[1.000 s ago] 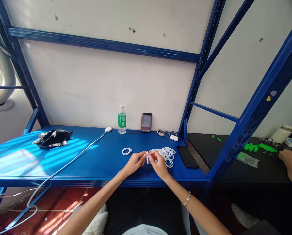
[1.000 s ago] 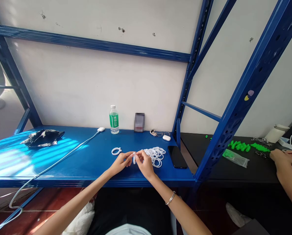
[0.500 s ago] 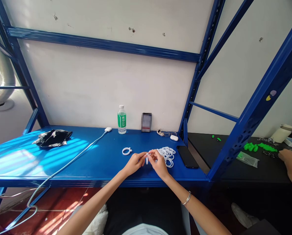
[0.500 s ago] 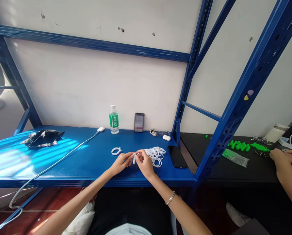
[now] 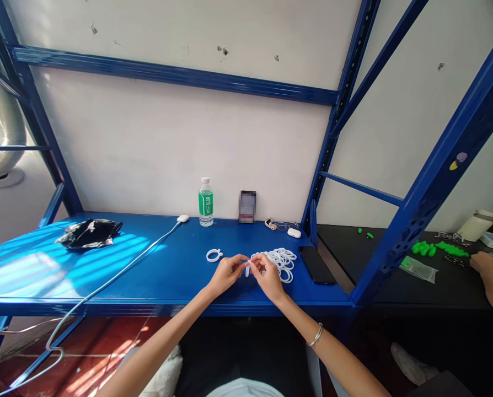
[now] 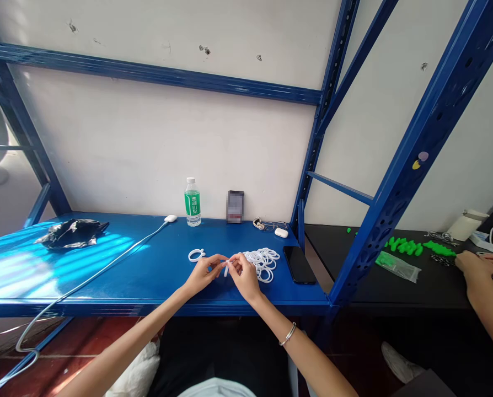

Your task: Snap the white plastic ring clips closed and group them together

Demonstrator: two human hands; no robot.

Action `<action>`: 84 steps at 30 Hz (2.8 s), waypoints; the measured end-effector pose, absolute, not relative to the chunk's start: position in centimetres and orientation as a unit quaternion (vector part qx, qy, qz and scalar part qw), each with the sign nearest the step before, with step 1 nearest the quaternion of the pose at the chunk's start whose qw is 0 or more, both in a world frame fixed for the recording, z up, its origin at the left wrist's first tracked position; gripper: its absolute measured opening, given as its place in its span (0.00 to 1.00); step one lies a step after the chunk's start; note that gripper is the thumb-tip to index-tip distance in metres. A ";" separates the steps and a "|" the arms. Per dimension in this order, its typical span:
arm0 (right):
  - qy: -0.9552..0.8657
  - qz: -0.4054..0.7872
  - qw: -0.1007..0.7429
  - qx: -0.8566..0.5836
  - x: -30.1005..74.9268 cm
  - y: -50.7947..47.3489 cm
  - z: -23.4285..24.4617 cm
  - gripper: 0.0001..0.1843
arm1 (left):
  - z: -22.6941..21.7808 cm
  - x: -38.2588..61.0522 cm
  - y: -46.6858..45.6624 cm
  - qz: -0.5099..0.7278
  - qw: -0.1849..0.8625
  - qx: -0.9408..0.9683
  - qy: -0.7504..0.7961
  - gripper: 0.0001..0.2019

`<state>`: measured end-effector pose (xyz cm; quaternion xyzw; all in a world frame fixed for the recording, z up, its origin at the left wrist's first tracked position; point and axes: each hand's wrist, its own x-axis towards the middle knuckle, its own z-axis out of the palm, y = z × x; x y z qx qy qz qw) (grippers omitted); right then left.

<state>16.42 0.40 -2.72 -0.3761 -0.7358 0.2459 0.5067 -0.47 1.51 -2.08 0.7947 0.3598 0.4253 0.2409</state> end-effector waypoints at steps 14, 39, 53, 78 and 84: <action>-0.751 0.225 0.491 -0.379 16.5 0.3 -2.6 0.10 | -2.4 -0.5 1.7 0.434 0.243 0.792 0.354 0.13; -0.754 0.219 0.497 -0.370 16.4 0.2 -2.5 0.09 | -2.3 -0.4 1.6 0.445 0.246 0.790 0.343 0.12; -0.749 0.221 0.503 -0.370 16.4 0.0 -2.2 0.08 | -2.3 -0.3 1.4 0.440 0.224 0.797 0.347 0.12; -0.758 0.212 0.494 -0.369 16.4 0.1 -2.6 0.07 | -2.3 -0.3 1.4 0.437 0.226 0.799 0.345 0.10; -0.756 0.211 0.498 -0.368 16.4 0.0 -2.4 0.07 | -2.2 -0.3 1.4 0.438 0.226 0.799 0.344 0.10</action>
